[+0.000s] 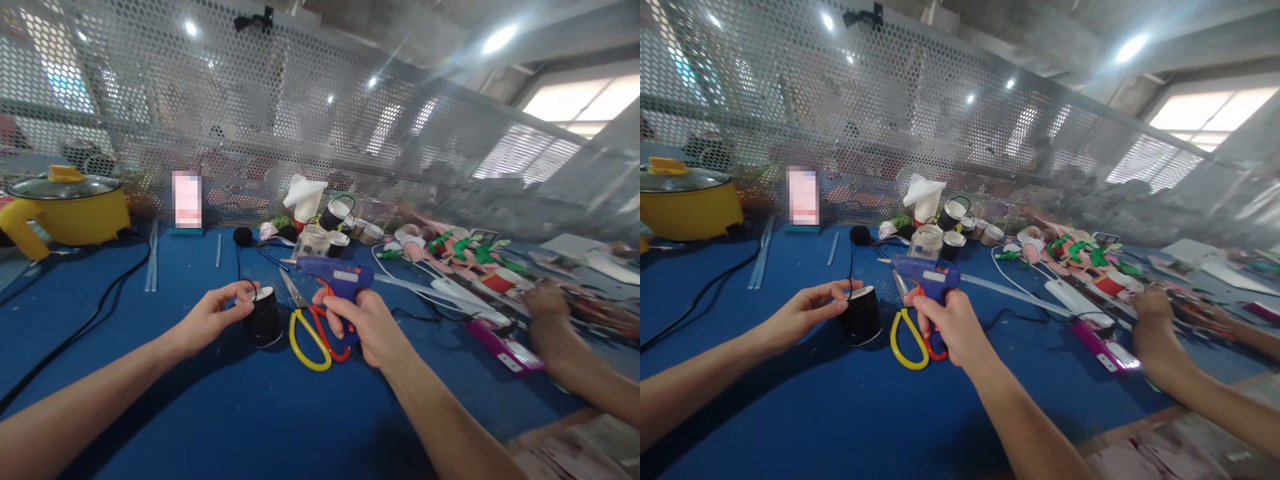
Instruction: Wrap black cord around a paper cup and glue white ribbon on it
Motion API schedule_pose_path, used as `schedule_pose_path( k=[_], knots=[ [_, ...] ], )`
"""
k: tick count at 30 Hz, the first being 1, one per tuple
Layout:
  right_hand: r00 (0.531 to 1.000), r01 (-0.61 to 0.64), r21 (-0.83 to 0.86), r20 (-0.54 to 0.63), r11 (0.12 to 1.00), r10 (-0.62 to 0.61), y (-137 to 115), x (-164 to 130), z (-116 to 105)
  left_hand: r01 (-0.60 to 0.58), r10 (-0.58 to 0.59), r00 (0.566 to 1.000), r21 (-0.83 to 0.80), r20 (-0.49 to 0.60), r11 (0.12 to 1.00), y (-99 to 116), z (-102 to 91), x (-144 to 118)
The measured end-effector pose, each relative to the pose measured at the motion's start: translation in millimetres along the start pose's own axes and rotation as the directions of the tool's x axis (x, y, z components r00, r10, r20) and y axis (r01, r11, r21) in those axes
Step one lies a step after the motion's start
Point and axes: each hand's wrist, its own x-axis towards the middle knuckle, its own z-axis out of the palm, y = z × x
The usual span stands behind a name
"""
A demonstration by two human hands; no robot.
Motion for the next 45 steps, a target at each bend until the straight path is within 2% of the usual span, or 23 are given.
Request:
schedule_pose_path(
  k=[7, 15, 20, 32, 37, 42, 45],
  knots=[
    [0.999, 0.022, -0.294, 0.047, 0.955, -0.009, 9.1, -19.8, 12.6, 0.030, -0.032, 0.999, -0.063, -0.023, 0.998, -1.9, 2.6, 0.2],
    [0.982, 0.162, -0.481, -0.004, 0.862, -0.187, 19.4, -25.0, 19.7, 0.007, -0.008, 1.000, -0.028, -0.030, 1.000, -0.4, 5.4, -1.8],
    [0.977, 0.184, -0.514, 0.004, 0.838, -0.212, 19.1, -25.0, 21.4, -0.008, 0.008, 1.000, -0.021, -0.018, 1.000, 0.5, 6.2, -1.2],
    [0.978, 0.169, -0.508, -0.020, 0.845, -0.207, 17.2, -25.3, 22.3, -0.040, 0.040, 0.999, 0.003, 0.010, 0.999, -1.6, 4.2, -1.4],
    [0.976, 0.168, -0.547, -0.027, 0.820, -0.218, 16.8, -25.3, 21.4, -0.028, 0.028, 1.000, 0.002, 0.014, 1.000, 0.2, 4.4, -0.7],
    [0.968, 0.218, -0.550, 0.014, 0.806, -0.252, 18.6, -25.6, 22.3, -0.027, 0.027, 0.999, -0.009, 0.018, 1.000, 0.4, 4.5, -1.1],
    [0.971, 0.196, -0.575, -0.002, 0.794, -0.241, 19.0, -25.3, 20.2, -0.024, 0.025, 0.999, -0.031, 0.033, 0.999, 0.6, 3.3, -0.5]
  ],
)
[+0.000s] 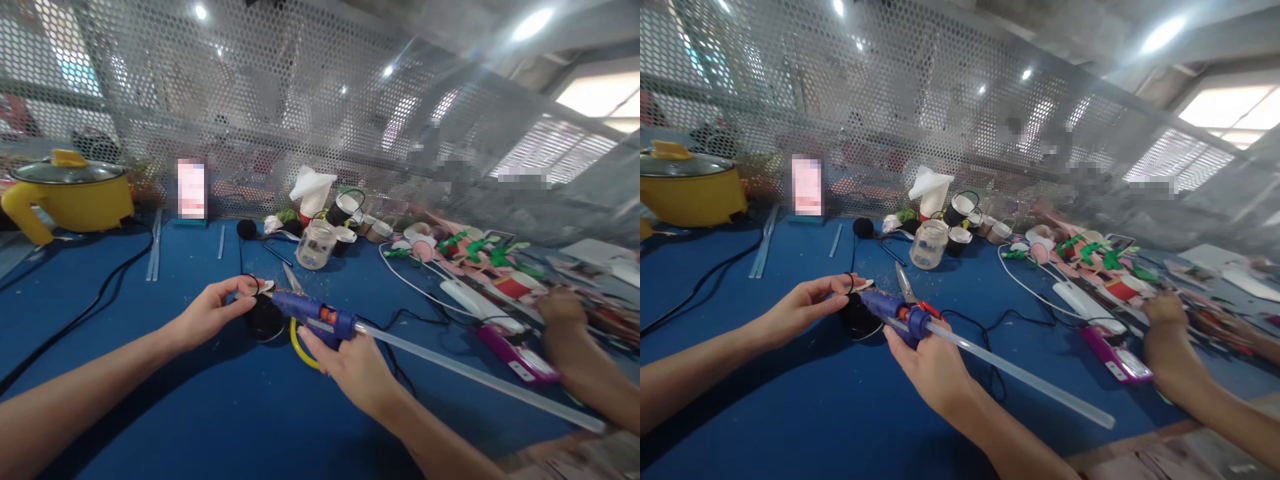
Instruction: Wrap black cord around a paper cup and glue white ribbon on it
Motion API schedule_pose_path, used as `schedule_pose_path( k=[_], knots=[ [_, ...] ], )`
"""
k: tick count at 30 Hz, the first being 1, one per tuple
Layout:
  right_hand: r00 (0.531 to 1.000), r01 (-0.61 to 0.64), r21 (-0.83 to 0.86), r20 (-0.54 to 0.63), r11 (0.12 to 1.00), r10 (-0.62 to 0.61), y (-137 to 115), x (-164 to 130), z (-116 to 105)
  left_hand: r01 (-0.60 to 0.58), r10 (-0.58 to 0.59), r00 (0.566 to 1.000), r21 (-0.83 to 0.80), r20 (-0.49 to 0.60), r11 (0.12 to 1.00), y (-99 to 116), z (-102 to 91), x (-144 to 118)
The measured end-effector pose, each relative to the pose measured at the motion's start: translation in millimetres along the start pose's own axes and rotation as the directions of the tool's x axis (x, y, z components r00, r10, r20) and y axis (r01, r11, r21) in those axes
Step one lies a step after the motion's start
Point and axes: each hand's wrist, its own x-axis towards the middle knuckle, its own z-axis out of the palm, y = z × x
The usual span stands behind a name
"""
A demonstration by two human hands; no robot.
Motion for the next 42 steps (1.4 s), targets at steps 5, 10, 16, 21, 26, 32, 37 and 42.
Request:
schedule_pose_path(
  k=[5, 10, 16, 21, 26, 32, 37, 42],
  knots=[
    [0.997, -0.049, 0.014, 0.056, 0.999, 0.048, 0.8, 2.3, -5.6, -0.022, 0.023, 0.998, -0.017, 0.062, 1.000, 0.2, -4.2, 1.5],
    [0.989, -0.123, 0.080, 0.095, 0.989, 0.115, -2.1, 3.2, -4.4, -0.017, 0.020, 0.996, -0.029, 0.091, 0.999, -1.2, -6.7, 1.7],
    [0.984, -0.153, 0.117, 0.107, 0.981, 0.141, -1.6, 4.2, -4.0, -0.019, 0.023, 0.994, -0.039, 0.108, 0.999, -2.3, -7.5, 1.9],
    [0.980, -0.165, 0.144, 0.132, 0.976, 0.146, -2.4, 4.7, -6.4, -0.027, 0.034, 0.993, -0.058, 0.115, 0.998, -3.1, -8.2, 1.7],
    [0.965, -0.224, 0.176, 0.175, 0.959, 0.194, -4.0, 3.8, -4.0, -0.017, 0.025, 0.991, -0.059, 0.134, 0.998, -2.9, -9.2, 1.4],
    [0.980, -0.172, 0.172, 0.129, 0.970, 0.151, -4.5, 6.6, -7.0, -0.007, 0.015, 0.992, -0.068, 0.125, 0.998, -2.5, -9.6, 1.6],
    [0.969, -0.228, 0.205, 0.139, 0.952, 0.202, -3.4, 9.9, -8.4, 0.010, 0.000, 0.991, -0.072, 0.132, 0.997, -3.7, -11.0, 1.6],
    [0.972, -0.213, 0.195, 0.137, 0.957, 0.189, -3.2, 8.5, -6.5, 0.011, -0.001, 0.991, -0.076, 0.136, 0.997, -1.7, -10.1, 1.9]
  ],
)
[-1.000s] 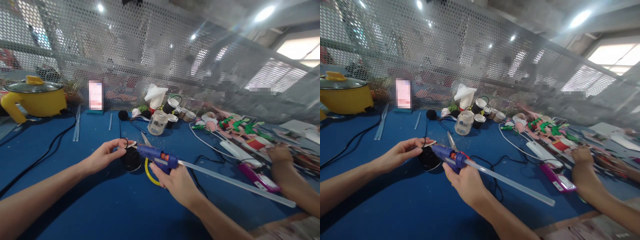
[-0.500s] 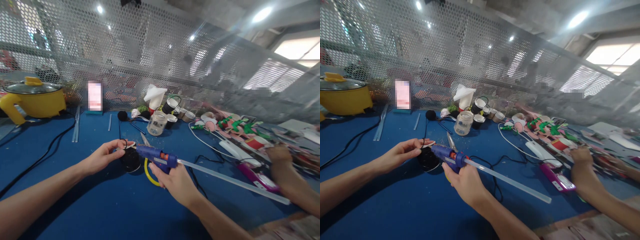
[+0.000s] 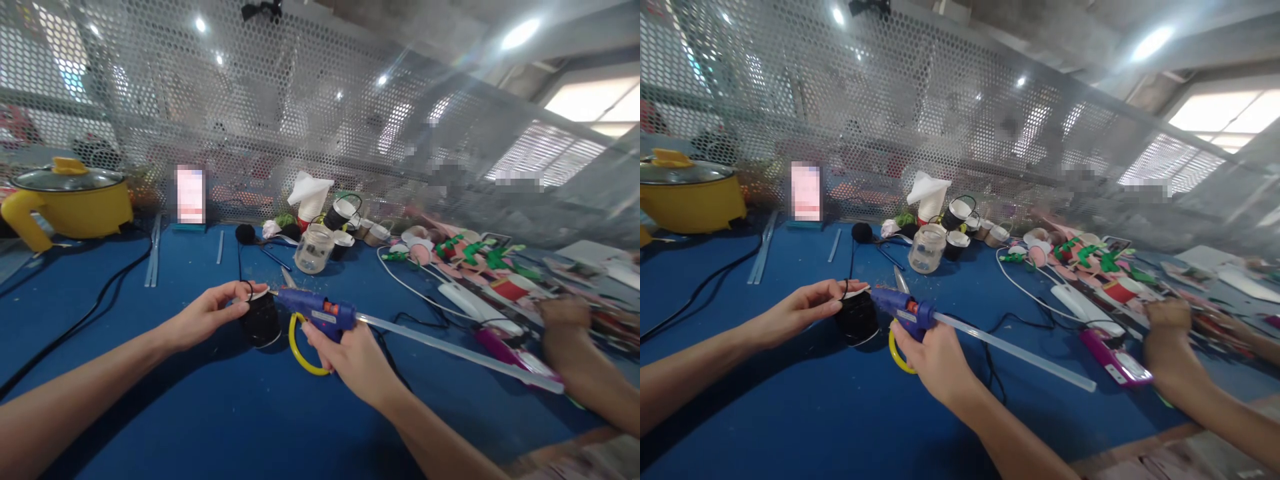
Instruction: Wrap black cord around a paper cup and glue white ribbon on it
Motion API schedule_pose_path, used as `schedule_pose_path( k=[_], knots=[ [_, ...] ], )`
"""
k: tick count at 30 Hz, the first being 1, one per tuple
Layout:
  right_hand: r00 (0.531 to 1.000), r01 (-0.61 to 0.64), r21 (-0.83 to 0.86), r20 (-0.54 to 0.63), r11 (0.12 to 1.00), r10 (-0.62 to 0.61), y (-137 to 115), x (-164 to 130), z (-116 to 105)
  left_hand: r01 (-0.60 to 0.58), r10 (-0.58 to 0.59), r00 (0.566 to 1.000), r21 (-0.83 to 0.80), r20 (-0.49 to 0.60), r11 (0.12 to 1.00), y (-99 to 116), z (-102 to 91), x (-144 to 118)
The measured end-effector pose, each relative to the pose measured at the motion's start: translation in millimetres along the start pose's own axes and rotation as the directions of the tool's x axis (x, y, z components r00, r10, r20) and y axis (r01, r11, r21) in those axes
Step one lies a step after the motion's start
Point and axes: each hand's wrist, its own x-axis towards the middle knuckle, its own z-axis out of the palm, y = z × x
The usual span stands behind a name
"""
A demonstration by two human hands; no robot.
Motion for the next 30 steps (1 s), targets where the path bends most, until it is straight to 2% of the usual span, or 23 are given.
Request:
schedule_pose_path(
  k=[4, 9, 16, 25, 30],
  knots=[
    [0.999, 0.051, -0.027, 0.008, 0.998, -0.050, 0.9, -2.7, 2.0, -0.002, 0.002, 1.000, -0.009, 0.004, 1.000, 1.8, 1.0, 0.0],
    [0.999, -0.038, -0.015, 0.025, 0.999, 0.038, -0.5, -5.8, 5.8, -0.002, 0.002, 1.000, -0.023, 0.001, 1.000, 1.7, 1.8, -0.7],
    [0.993, -0.102, -0.028, 0.051, 0.994, 0.104, -4.4, -8.9, 9.7, -0.014, 0.013, 1.000, 0.017, 0.014, 1.000, 2.1, 2.3, -1.0],
    [0.997, -0.053, 0.070, 0.060, 0.996, 0.049, -0.9, -2.5, 0.4, -0.012, 0.012, 1.000, 0.067, 0.004, 0.998, -0.3, -5.0, -0.5],
    [0.999, -0.033, 0.033, 0.037, 0.999, 0.032, 2.0, 0.7, -3.0, -0.001, 0.000, 1.000, 0.074, 0.006, 0.997, 0.5, -5.6, -0.1]
  ],
)
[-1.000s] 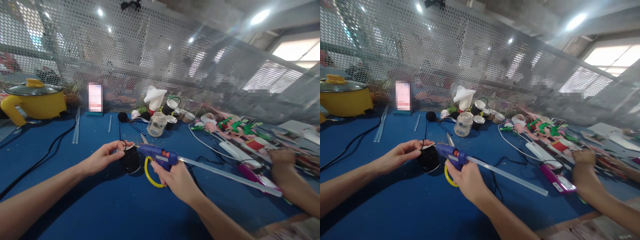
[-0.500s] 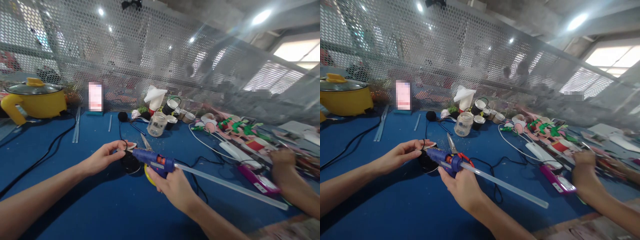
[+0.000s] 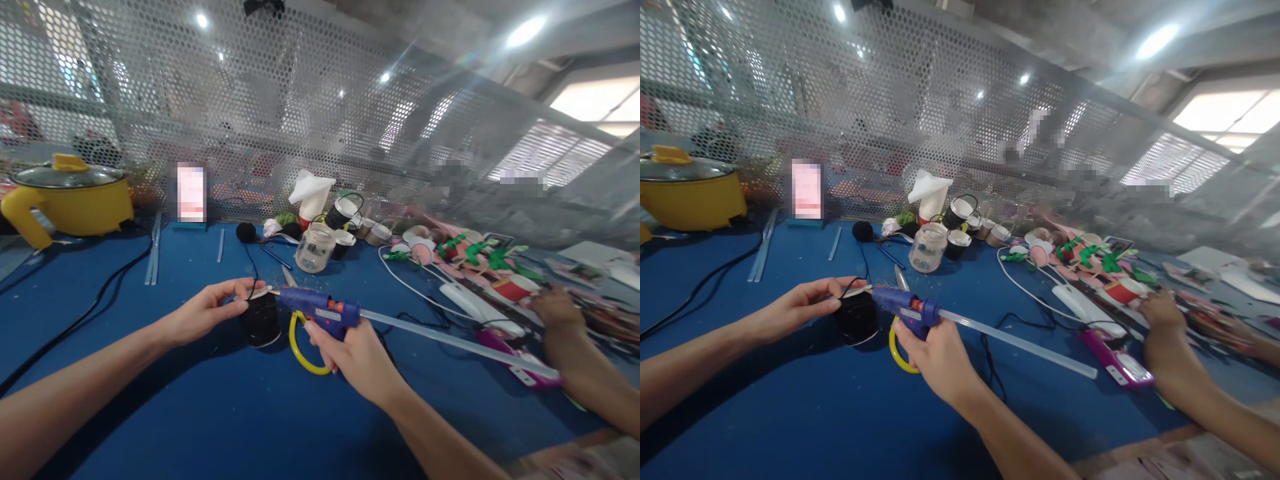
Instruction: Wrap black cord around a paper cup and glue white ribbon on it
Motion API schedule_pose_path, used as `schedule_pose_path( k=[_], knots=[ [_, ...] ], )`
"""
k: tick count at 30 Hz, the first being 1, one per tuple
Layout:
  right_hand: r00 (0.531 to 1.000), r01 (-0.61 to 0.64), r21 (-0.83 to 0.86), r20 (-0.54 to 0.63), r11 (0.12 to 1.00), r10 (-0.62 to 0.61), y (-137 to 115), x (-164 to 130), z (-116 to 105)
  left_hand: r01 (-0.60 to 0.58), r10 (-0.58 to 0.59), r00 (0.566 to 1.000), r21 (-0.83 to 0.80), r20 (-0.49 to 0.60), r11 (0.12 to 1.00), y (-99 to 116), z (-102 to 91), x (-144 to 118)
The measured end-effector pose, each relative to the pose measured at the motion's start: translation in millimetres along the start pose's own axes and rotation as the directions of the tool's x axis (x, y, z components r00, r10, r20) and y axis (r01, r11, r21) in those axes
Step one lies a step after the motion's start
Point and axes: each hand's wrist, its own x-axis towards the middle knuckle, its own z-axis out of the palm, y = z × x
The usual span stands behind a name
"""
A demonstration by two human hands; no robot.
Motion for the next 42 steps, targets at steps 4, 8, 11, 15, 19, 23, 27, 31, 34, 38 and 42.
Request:
schedule_pose_path(
  k=[4, 8, 11, 15, 19, 23, 27, 31, 34, 38, 42],
  knots=[
    [1.000, 0.009, -0.023, 0.013, 1.000, -0.008, 2.3, 2.1, -1.8, 0.001, -0.001, 1.000, 0.004, 0.002, 1.000, 0.7, -0.2, 0.2],
    [1.000, -0.003, -0.003, 0.014, 1.000, 0.003, 0.3, 0.1, -0.4, -0.004, 0.004, 1.000, 0.003, 0.009, 1.000, -0.8, -0.4, 0.0],
    [1.000, -0.006, 0.028, 0.022, 1.000, 0.006, -1.9, -2.8, 1.9, -0.007, 0.007, 1.000, -0.003, 0.012, 1.000, -1.7, -0.4, -0.2],
    [1.000, 0.006, 0.036, 0.027, 0.999, -0.007, -2.8, -3.1, 2.1, -0.001, 0.001, 1.000, -0.009, 0.007, 1.000, -0.4, -0.3, 0.0],
    [0.999, 0.017, 0.032, 0.027, 0.999, -0.018, -0.5, 1.9, -1.1, 0.009, -0.009, 1.000, -0.018, 0.007, 1.000, 1.3, -0.5, 0.2],
    [0.999, -0.014, 0.042, 0.038, 0.999, 0.013, 2.2, 6.3, -3.1, 0.014, -0.014, 1.000, -0.021, 0.008, 1.000, -0.3, -1.6, 0.8],
    [0.999, -0.022, 0.038, 0.037, 0.999, 0.020, 1.4, 5.3, -2.9, 0.009, -0.009, 1.000, -0.013, 0.015, 1.000, -2.4, -2.6, 1.3],
    [0.999, -0.023, 0.045, 0.048, 0.999, 0.021, -1.4, 1.5, -1.5, 0.017, -0.017, 1.000, -0.008, 0.005, 1.000, -0.9, -1.6, 0.8],
    [0.998, -0.015, 0.061, 0.063, 0.998, 0.011, -2.9, -0.1, -0.5, 0.021, -0.021, 1.000, -0.018, 0.001, 1.000, 0.8, -0.6, 0.4],
    [0.998, -0.012, 0.057, 0.057, 0.998, 0.009, -2.6, 0.9, -0.5, 0.011, -0.011, 1.000, -0.019, 0.005, 1.000, -0.1, -0.9, 0.0],
    [0.998, -0.002, 0.062, 0.056, 0.998, -0.001, 2.4, 5.6, -1.6, 0.014, -0.014, 1.000, -0.010, 0.001, 1.000, -2.7, -2.5, -0.6]
  ],
)
